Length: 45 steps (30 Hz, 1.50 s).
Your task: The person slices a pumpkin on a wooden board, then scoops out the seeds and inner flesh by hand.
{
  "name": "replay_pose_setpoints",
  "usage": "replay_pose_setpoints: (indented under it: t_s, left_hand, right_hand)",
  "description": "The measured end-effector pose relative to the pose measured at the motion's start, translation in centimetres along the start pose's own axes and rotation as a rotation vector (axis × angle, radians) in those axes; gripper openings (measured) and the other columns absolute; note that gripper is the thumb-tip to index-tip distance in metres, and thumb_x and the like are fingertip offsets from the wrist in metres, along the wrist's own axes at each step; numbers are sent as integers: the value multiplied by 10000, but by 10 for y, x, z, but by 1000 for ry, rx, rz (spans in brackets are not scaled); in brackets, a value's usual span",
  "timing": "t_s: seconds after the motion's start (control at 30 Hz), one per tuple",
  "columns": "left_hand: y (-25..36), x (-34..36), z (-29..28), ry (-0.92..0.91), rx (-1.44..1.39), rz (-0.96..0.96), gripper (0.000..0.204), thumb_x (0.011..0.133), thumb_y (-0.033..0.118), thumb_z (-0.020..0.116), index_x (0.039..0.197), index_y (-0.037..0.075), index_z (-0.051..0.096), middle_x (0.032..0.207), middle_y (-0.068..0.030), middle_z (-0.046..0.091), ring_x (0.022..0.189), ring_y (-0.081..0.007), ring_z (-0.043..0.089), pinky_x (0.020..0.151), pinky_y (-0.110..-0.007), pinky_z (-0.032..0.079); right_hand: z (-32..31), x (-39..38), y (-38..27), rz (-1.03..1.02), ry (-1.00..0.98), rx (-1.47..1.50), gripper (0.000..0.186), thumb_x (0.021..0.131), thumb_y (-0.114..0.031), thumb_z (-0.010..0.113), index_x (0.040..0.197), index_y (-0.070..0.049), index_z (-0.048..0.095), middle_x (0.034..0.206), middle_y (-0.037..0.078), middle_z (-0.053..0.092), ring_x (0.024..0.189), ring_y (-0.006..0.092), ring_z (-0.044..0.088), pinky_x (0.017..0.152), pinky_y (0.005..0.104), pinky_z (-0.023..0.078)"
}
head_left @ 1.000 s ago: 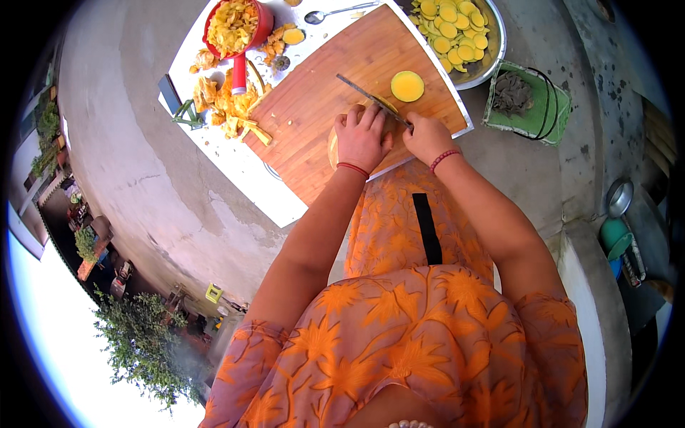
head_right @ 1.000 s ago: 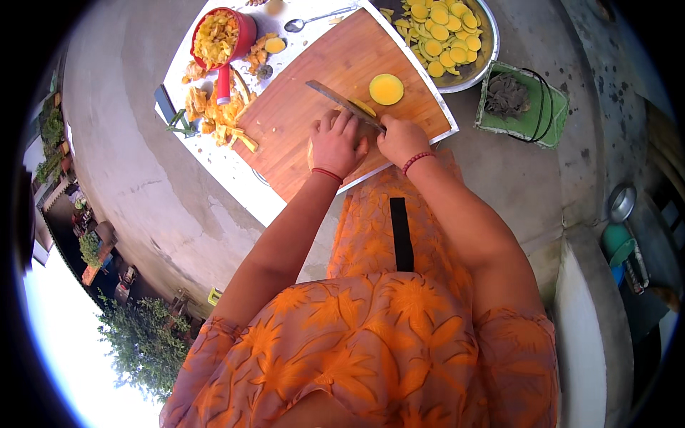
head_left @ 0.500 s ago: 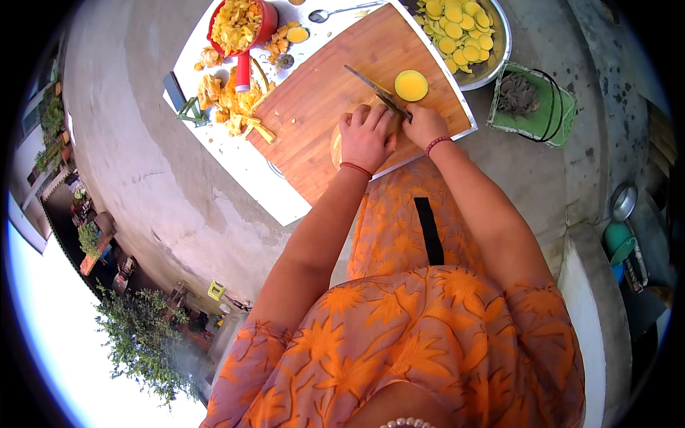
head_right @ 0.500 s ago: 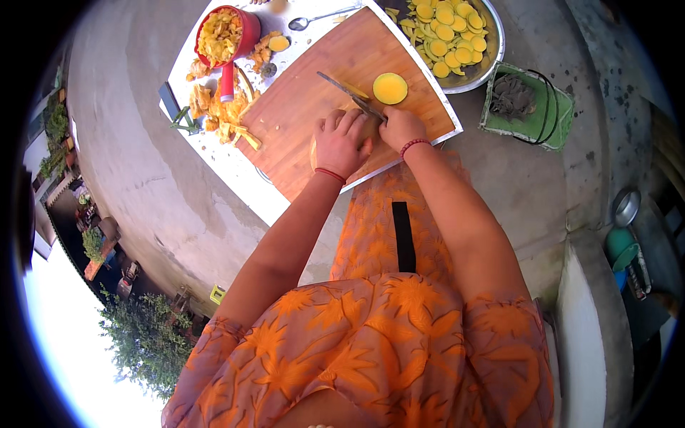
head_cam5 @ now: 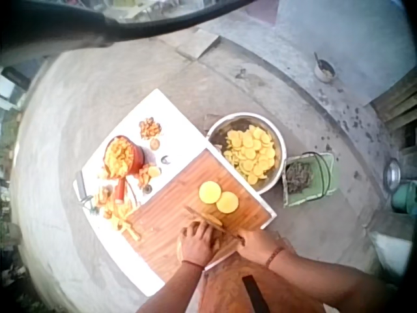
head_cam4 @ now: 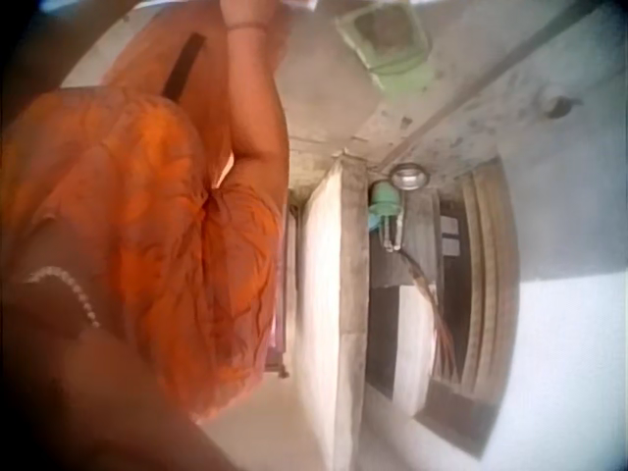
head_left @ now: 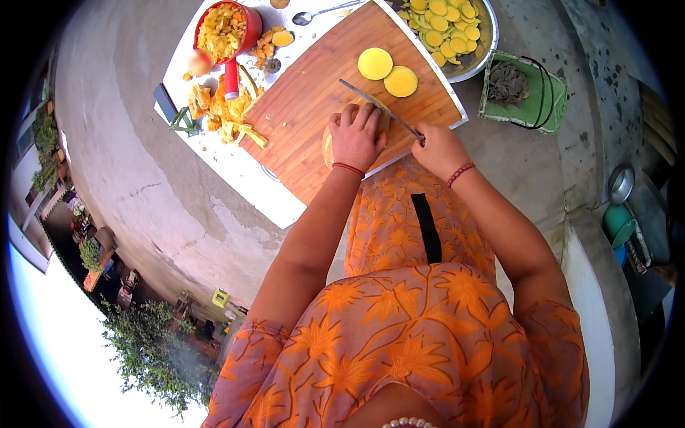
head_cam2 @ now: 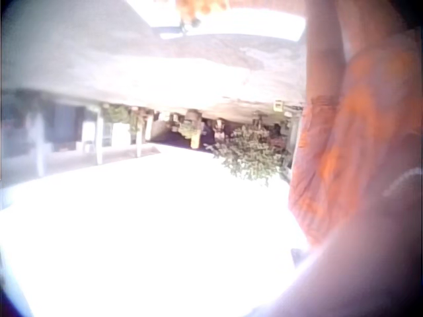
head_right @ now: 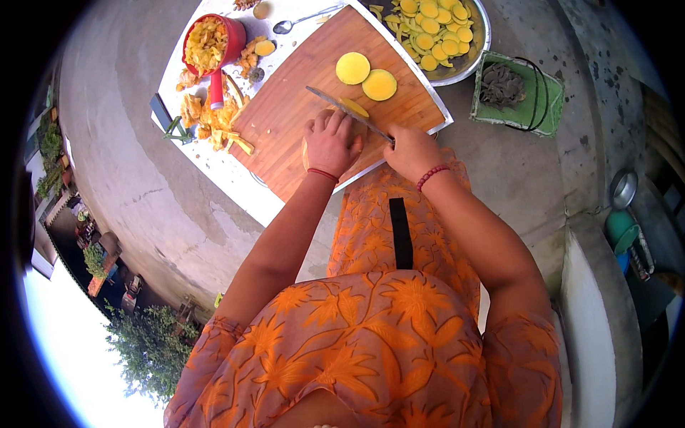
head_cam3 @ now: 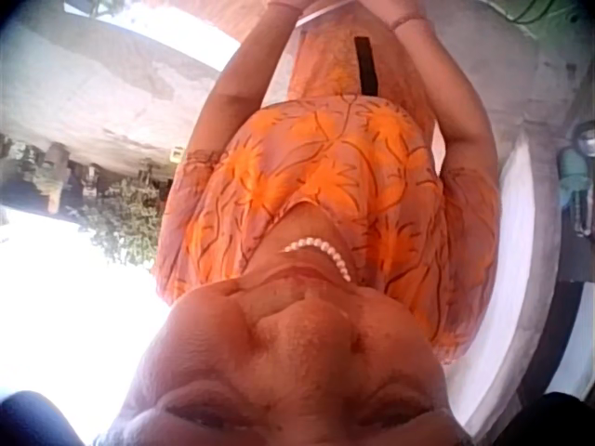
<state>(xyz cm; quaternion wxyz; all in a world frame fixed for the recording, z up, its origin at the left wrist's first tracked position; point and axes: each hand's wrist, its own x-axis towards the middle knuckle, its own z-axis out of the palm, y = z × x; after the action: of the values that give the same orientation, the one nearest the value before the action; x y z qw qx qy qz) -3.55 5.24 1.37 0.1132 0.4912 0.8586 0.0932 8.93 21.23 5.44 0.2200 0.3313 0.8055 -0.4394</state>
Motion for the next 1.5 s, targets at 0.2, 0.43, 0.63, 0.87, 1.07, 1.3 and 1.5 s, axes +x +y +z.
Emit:
replay_pose_setpoints:
  t_s: [0.2, 0.43, 0.63, 0.87, 1.07, 1.3, 1.5]
  left_hand:
    - [-1, 1, 1, 1, -19, -2, 444, 739, 310, 718, 1131, 109, 659, 1234, -41, 599, 1192, -274, 517, 953, -483, 388]
    - [-6, 3, 1, 2, -32, -23, 448, 724, 306, 717, 1127, 121, 657, 1226, -29, 598, 1172, -263, 529, 939, -477, 397]
    - [-1, 2, 2, -21, -18, -17, 469, 713, 279, 729, 1155, 144, 644, 1216, -5, 603, 1177, -245, 528, 947, -474, 396]
    - [-8, 3, 2, -13, -38, 10, 474, 711, 286, 738, 1154, 147, 642, 1220, -3, 604, 1182, -248, 526, 957, -473, 393]
    - [1, 3, 2, 3, -25, 31, 459, 703, 278, 742, 1137, 159, 649, 1215, -7, 606, 1178, -250, 530, 954, -471, 395]
    - [-2, -3, 5, 4, -23, 19, 453, 705, 287, 746, 1128, 152, 658, 1201, -6, 604, 1171, -251, 527, 952, -470, 395]
    - [-1, -1, 4, 17, 0, 25, 435, 715, 290, 749, 1113, 127, 682, 1211, -14, 610, 1163, -253, 522, 962, -470, 386]
  right_hand:
    - [7, 6, -1, 65, -29, -49, 176, 860, -182, 600, 937, -29, 640, 900, 234, 688, 881, 425, 660, 790, 509, 531]
    - [8, 26, -12, 62, -44, -15, 187, 862, -169, 601, 978, -31, 653, 920, 243, 688, 896, 428, 662, 816, 509, 531]
    - [18, 32, 2, 87, -108, -41, 231, 868, -189, 597, 1036, -48, 669, 941, 241, 696, 918, 417, 669, 825, 500, 538]
    - [36, 40, 2, 82, -83, -77, 221, 874, -196, 611, 1049, -71, 665, 954, 229, 703, 944, 407, 675, 827, 510, 540]
    - [59, 68, 18, 109, 0, -93, 216, 872, -222, 633, 1036, -85, 664, 930, 208, 712, 915, 394, 685, 815, 506, 548]
    - [51, 46, 18, 43, 34, -32, 190, 868, -227, 622, 948, -61, 672, 894, 216, 702, 877, 406, 679, 791, 504, 544]
    - [9, -3, 1, 48, -19, 7, 201, 871, -217, 596, 911, -30, 658, 893, 222, 694, 867, 415, 667, 784, 501, 538]
